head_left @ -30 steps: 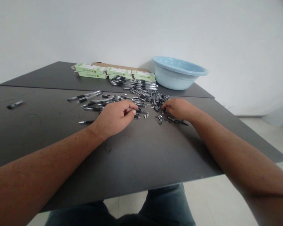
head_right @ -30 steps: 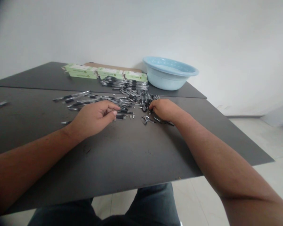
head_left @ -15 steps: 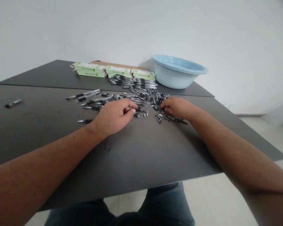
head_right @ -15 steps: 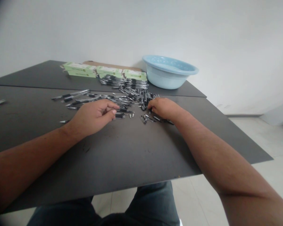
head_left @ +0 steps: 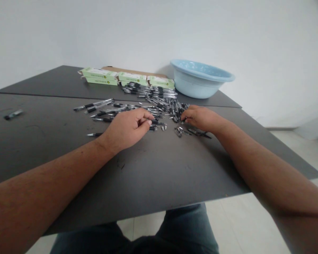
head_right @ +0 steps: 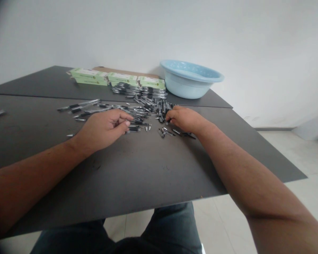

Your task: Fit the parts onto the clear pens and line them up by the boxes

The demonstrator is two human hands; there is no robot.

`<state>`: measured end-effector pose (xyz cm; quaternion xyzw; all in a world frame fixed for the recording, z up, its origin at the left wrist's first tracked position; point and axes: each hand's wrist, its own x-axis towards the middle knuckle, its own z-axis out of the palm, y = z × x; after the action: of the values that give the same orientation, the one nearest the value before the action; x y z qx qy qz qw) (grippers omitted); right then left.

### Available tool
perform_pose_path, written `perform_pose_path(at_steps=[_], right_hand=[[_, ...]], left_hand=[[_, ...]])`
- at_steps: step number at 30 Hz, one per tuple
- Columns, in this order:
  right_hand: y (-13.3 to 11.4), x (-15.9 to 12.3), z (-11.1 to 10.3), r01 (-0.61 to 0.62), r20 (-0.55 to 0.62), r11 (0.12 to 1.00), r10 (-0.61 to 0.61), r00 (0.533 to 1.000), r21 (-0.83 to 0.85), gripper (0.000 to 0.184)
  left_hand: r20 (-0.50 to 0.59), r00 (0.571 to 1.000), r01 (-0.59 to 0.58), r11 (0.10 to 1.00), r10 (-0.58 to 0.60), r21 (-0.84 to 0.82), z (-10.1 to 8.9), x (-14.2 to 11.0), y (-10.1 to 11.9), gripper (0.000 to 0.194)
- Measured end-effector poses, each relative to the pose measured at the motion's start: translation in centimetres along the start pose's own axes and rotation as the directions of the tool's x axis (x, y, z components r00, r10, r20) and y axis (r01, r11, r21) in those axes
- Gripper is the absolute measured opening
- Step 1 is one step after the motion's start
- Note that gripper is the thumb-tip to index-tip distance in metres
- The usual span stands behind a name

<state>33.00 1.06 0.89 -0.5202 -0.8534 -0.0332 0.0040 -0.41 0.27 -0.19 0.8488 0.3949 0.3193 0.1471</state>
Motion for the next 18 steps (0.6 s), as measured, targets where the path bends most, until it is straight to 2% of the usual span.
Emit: perform_pose_path(at_steps=[5, 10, 13, 18], right_hand=[[-0.6, -0.6, -0.6, -0.019, -0.067, 0.999, 0.022, 0.998, 0.043, 0.031], [-1.0, -0.8, -0.6, 0.029, -0.189, 0.997, -0.015, 0.982, 0.069, 0.028], [-1.5, -0.8, -0.7, 0.002, -0.249, 0.997, 0.017, 0.968, 0.076, 0.029], [-2.3, -1.1, -1.5, -0.015, -0.299, 0.998, 0.033, 0.954, 0.062, 0.029]], left_hand=[[-0.016, 1.000, 0.003, 1.000, -0.003, -0.008, -0.2, 0.1, -0.1, 0.026], [-0.063, 0.996, 0.066, 0.997, -0.068, -0.036, -0.7, 0.6, -1.3, 0.024], [-0.091, 0.991, 0.093, 0.993, -0.099, -0.071, -1.3, 1.0, -2.0, 0.020], [-0.082, 0.994, 0.066, 0.998, -0.066, -0.004, -2.3, 1.5, -2.4, 0.022]])
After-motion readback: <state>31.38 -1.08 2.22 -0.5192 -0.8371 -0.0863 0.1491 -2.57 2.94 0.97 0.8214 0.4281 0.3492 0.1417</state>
